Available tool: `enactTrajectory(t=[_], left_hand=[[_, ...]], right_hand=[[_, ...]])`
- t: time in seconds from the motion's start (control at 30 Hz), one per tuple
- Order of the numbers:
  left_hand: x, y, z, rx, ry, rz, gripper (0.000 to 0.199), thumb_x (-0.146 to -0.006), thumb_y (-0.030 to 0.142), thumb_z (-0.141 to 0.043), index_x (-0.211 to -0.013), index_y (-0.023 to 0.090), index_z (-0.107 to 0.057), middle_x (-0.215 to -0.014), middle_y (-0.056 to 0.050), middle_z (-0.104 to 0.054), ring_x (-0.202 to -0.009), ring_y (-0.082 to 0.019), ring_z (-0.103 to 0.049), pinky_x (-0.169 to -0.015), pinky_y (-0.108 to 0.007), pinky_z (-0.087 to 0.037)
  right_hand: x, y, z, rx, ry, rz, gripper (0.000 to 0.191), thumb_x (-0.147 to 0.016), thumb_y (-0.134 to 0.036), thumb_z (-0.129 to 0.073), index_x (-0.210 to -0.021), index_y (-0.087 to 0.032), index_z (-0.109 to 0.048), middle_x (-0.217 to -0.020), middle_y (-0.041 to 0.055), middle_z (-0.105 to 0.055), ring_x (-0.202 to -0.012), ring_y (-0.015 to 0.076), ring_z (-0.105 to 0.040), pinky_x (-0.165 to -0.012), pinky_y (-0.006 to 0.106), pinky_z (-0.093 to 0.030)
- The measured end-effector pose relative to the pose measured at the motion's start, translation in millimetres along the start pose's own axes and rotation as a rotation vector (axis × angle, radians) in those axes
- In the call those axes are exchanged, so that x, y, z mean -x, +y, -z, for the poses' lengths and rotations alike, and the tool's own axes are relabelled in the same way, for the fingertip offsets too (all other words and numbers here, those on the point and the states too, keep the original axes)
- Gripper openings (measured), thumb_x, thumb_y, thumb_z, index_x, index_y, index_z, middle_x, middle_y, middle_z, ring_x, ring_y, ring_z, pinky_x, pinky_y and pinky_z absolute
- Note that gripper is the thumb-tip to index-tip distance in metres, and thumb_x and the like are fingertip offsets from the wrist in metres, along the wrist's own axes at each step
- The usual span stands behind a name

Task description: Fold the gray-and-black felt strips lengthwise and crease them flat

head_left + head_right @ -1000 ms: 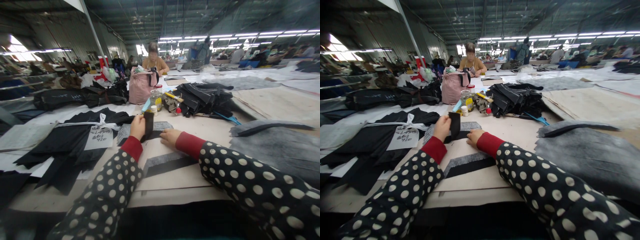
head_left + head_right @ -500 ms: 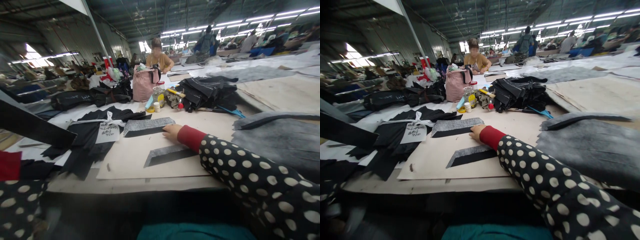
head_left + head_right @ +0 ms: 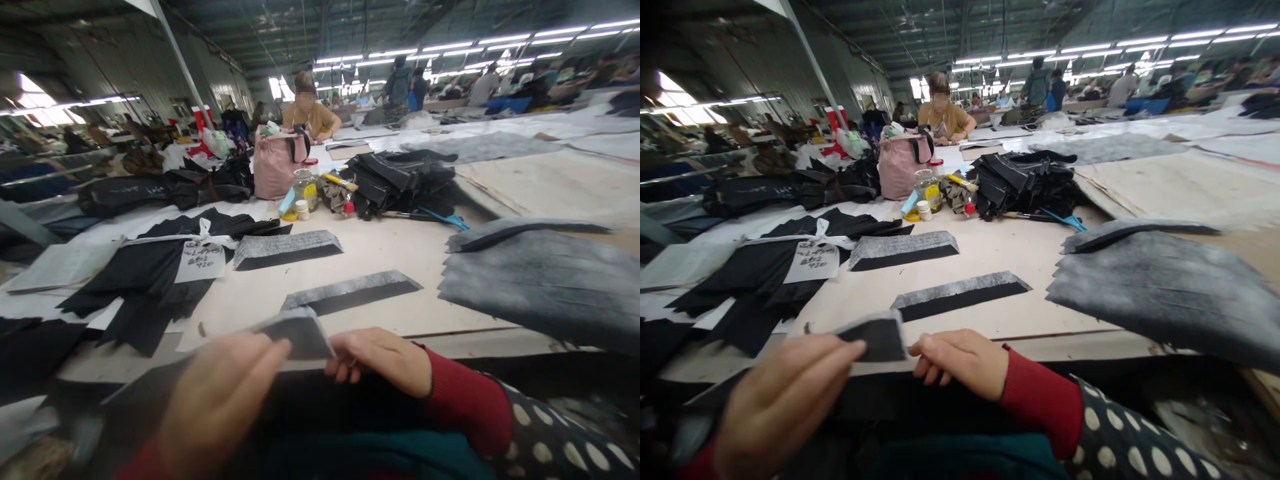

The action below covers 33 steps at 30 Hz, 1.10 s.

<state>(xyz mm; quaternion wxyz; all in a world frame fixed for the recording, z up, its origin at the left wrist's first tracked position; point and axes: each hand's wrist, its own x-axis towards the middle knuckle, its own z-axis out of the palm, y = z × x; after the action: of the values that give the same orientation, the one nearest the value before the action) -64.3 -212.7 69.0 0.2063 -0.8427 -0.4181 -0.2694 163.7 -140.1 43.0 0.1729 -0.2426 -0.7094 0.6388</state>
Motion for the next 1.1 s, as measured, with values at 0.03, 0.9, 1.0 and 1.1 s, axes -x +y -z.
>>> enactTrajectory(t=[0.03, 0.9, 1.0, 1.1], left_hand=[[-2, 18, -12.3, 0.034, -0.034, -0.073, 0.025, -0.08, 0.009, -0.044, -0.102, 0.014, -0.055, -0.089, -0.006, -0.058, -0.084, -0.017, -0.051, -0.077, -0.031, -0.04], [-21, 4, -36.2, 0.807, -0.707, 0.717, 0.029, -0.077, 0.034, -0.049, -0.103, 0.022, -0.055, -0.102, 0.001, -0.058, -0.092, -0.015, -0.053, -0.081, -0.021, -0.041], [-29, 11, -38.2, 0.836, -0.727, 0.678, 0.028, -0.077, 0.033, -0.048, -0.101, 0.022, -0.056, -0.099, 0.002, -0.06, -0.089, -0.014, -0.054, -0.079, -0.021, -0.042], [-32, 8, -38.0, 0.796, -0.742, 0.673, 0.028, -0.075, 0.033, -0.049, -0.1, 0.022, -0.056, -0.098, 0.001, -0.059, -0.089, -0.016, -0.053, -0.079, -0.022, -0.042]], right_hand=[[1, 3, -3, -0.072, 0.004, -0.007, 0.055, -0.084, -0.051, -0.021, -0.087, -0.011, -0.058, -0.075, 0.0058, -0.058, -0.063, 0.0105, -0.052, -0.057, 0.023, -0.043], [22, 21, 61, 0.325, 0.443, 0.002, 0.035, -0.073, -0.039, -0.052, -0.101, -0.017, -0.055, -0.098, 0.006, -0.059, -0.084, 0.0151, -0.054, -0.069, 0.025, -0.043], [16, 19, 50, 0.416, 0.334, 0.046, 0.027, -0.073, -0.037, -0.052, -0.09, -0.017, -0.058, -0.084, 0.0033, -0.06, -0.074, 0.0133, -0.053, -0.063, 0.023, -0.041], [16, 23, 53, 0.486, 0.352, 0.01, 0.025, -0.077, -0.038, -0.046, -0.068, -0.016, -0.055, -0.063, -0.0002, -0.054, -0.06, 0.0103, -0.048, -0.056, 0.022, -0.037]])
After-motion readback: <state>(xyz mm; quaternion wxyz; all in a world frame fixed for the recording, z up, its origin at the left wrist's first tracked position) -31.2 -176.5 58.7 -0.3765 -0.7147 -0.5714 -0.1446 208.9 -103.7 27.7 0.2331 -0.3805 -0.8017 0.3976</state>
